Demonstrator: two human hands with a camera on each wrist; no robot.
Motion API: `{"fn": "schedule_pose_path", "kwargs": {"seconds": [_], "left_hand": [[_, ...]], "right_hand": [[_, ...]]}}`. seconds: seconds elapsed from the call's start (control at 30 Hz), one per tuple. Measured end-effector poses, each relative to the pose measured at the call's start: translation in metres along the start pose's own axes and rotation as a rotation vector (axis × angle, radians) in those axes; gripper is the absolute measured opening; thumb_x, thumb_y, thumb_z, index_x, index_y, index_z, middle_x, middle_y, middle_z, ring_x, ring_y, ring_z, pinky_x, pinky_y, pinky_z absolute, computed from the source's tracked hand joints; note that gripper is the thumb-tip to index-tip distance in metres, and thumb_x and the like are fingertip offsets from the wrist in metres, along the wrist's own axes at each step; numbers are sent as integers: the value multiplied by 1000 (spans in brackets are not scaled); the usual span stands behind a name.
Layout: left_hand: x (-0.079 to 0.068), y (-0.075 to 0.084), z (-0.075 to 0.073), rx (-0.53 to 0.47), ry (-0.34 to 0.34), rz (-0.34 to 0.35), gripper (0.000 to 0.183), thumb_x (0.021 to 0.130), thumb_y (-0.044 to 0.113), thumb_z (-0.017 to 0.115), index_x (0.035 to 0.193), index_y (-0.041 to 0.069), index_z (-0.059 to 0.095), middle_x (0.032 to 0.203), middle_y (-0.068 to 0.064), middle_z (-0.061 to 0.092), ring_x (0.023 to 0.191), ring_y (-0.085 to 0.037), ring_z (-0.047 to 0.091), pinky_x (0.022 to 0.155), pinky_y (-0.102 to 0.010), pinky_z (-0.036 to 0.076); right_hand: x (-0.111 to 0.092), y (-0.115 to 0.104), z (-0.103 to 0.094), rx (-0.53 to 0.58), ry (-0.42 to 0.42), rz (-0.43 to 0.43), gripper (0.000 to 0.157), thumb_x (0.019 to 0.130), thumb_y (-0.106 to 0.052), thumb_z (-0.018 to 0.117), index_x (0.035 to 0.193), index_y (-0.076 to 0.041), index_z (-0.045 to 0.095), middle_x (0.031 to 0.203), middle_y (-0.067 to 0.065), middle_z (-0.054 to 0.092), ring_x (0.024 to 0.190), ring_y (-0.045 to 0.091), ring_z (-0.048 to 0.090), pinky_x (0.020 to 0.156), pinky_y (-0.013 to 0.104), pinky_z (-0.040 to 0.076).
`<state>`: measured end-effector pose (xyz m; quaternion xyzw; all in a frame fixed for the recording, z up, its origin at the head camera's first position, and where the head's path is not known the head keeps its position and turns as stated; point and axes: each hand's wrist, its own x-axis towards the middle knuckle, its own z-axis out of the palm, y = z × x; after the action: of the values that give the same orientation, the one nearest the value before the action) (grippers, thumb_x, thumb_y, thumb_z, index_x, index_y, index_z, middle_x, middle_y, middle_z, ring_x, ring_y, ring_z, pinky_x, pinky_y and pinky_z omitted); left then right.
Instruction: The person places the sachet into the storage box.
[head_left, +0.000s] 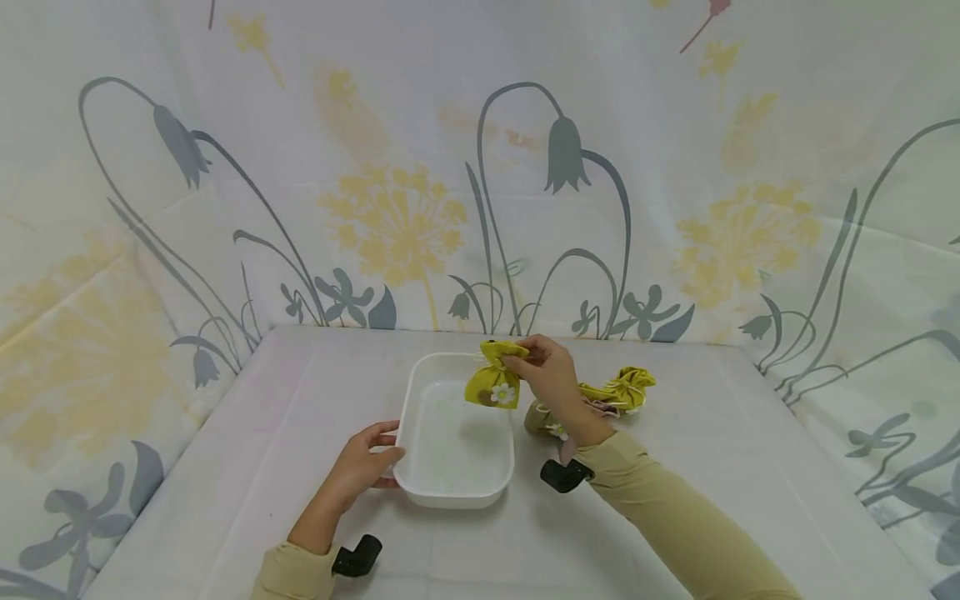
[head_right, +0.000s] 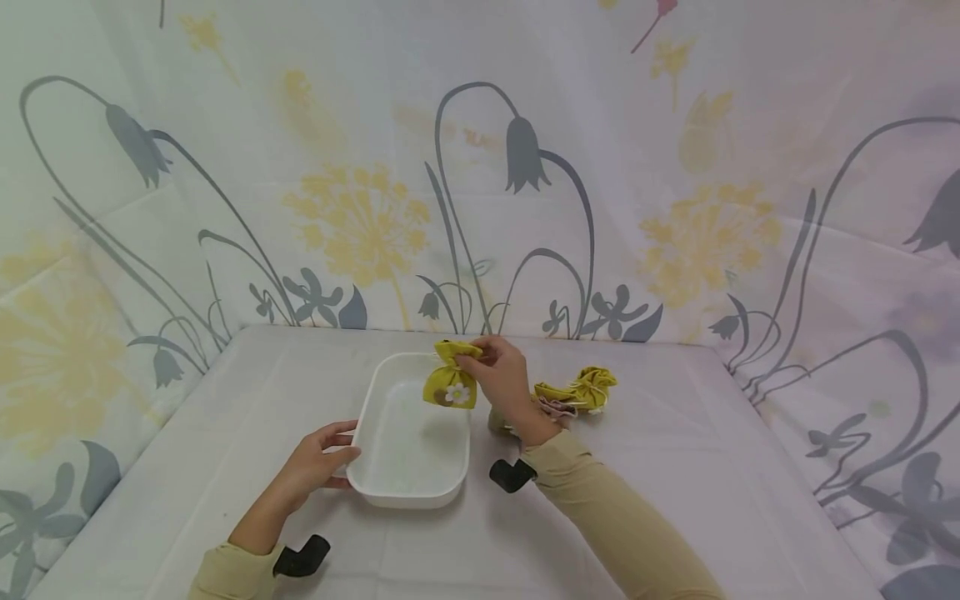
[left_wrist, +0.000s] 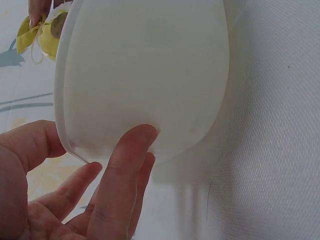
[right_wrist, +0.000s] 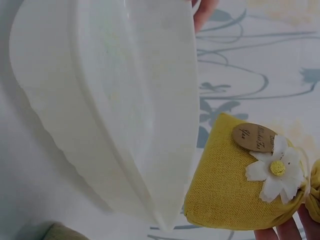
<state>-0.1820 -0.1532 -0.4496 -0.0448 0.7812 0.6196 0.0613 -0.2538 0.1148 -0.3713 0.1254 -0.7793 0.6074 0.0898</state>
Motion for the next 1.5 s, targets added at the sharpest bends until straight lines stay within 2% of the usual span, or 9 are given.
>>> {"fn": "schedule_pose_path", "kwargs": {"seconds": [0.43,0.67,1.07,1.23,1.5], "left_hand": [[-1,0,1,19,-2,-19,45,87,4,59,130,0,49,115,-20,54,87,-28,62,59,-38,55],[-2,0,0,16,-5,-23,44,87,3,60,129,-1,49,115,-20,54,89,-30,61,58,-38,55],[-2,2,0,11,-10,-12,45,86,3,60,130,0,49,115,-20,54,87,-29,61,58,-38,55],[-3,2,-1,9,-9,-15,45,86,3,60,130,-1,49,115,-21,54,87,-29,62,58,-38,55],[-2,0,-1,6,-9,-10,45,86,3,60,130,-1,49,114,-20,54,88,-30,61,58,-38,55]], "right_hand": [[12,4,32,-6,-35,-40,17,82,-4,69,97,3,63,91,13,64,80,23,63,68,27,54],[20,7,51,21,-53,9,16,82,-3,70,95,4,63,90,14,65,80,23,63,67,28,53],[38,25,79,9,-17,97,15,80,-2,71,92,4,64,86,12,65,73,15,60,63,23,51],[41,29,88,-12,3,165,16,80,-4,72,92,2,64,85,10,64,73,15,59,64,23,51],[46,46,99,-82,53,203,15,78,-6,74,89,0,65,85,9,65,75,16,59,64,23,50]]}}
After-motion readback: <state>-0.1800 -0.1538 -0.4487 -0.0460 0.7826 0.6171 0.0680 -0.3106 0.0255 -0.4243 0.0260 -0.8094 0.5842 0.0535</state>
